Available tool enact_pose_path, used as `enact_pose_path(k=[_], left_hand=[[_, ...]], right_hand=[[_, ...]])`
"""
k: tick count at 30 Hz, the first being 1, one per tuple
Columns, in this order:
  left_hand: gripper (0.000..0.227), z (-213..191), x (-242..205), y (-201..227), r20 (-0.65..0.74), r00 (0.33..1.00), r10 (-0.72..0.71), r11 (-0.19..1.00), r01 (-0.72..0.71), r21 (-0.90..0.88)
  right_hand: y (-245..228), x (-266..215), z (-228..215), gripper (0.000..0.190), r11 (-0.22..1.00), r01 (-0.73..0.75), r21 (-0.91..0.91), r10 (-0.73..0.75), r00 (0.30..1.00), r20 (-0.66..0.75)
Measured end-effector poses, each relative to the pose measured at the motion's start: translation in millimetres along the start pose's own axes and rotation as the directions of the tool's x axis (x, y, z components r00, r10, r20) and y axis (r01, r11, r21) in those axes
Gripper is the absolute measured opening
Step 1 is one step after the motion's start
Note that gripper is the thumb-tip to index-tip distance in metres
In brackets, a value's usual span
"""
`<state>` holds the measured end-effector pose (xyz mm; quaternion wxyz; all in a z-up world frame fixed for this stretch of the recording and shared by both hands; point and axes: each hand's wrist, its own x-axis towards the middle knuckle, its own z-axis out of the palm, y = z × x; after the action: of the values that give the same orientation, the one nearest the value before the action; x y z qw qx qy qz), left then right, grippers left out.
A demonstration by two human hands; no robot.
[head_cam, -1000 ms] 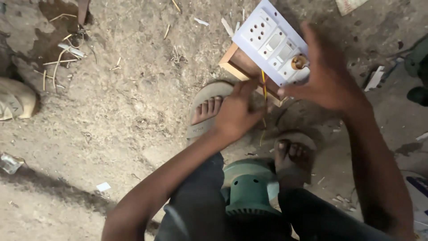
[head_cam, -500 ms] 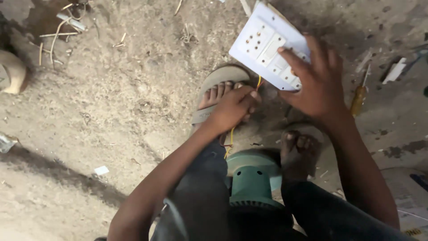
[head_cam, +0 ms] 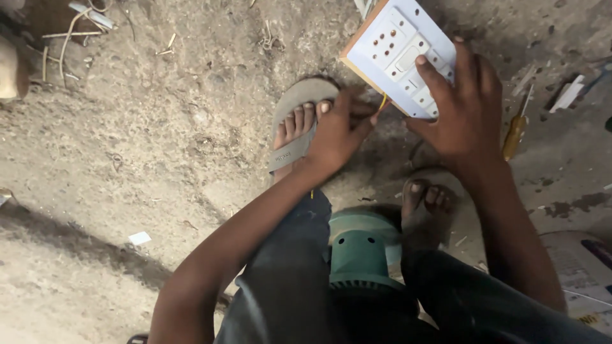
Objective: The person sits on a concrete floor assembling an electrical switch and socket panel. They hold the white faceplate, route yellow and red wires through it, attach a wooden mounting box behind it, and use a screwdriver to tighten terminal screws while fitting the sockets and holder into place.
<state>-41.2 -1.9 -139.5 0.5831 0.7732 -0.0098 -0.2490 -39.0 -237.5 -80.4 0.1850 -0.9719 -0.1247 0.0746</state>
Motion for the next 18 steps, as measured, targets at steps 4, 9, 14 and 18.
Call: enact_pose_path(k=[4,9,14,18], left_hand=[[0.055,-18,14,24,-0.188,0.982,0.01,0.984,-0.043,-0.172],[0.043,-47,33,23,-0.221,0.911,0.349,0.934,-0.319,0.161],[0.04,-49,37,27,-0.171,0.916,0.362,0.889,-0.283,0.36],[0.034,-47,38,22,-0.169,0.901,0.399,0.781,-0.236,0.579]], right_hand=[[0,0,-8,0.085,0.995,0.08,-0.067,-0.08,0.997,0.005],[-1,0,2,0.08,0.997,0.078,0.014,-0.078,0.997,0.018],[-6,-4,24,0.075,0.996,0.034,-0.078,-0.044,0.989,-0.138],[-9,-2,20,0.067,0.999,-0.001,-0.047,-0.008,0.983,-0.183]])
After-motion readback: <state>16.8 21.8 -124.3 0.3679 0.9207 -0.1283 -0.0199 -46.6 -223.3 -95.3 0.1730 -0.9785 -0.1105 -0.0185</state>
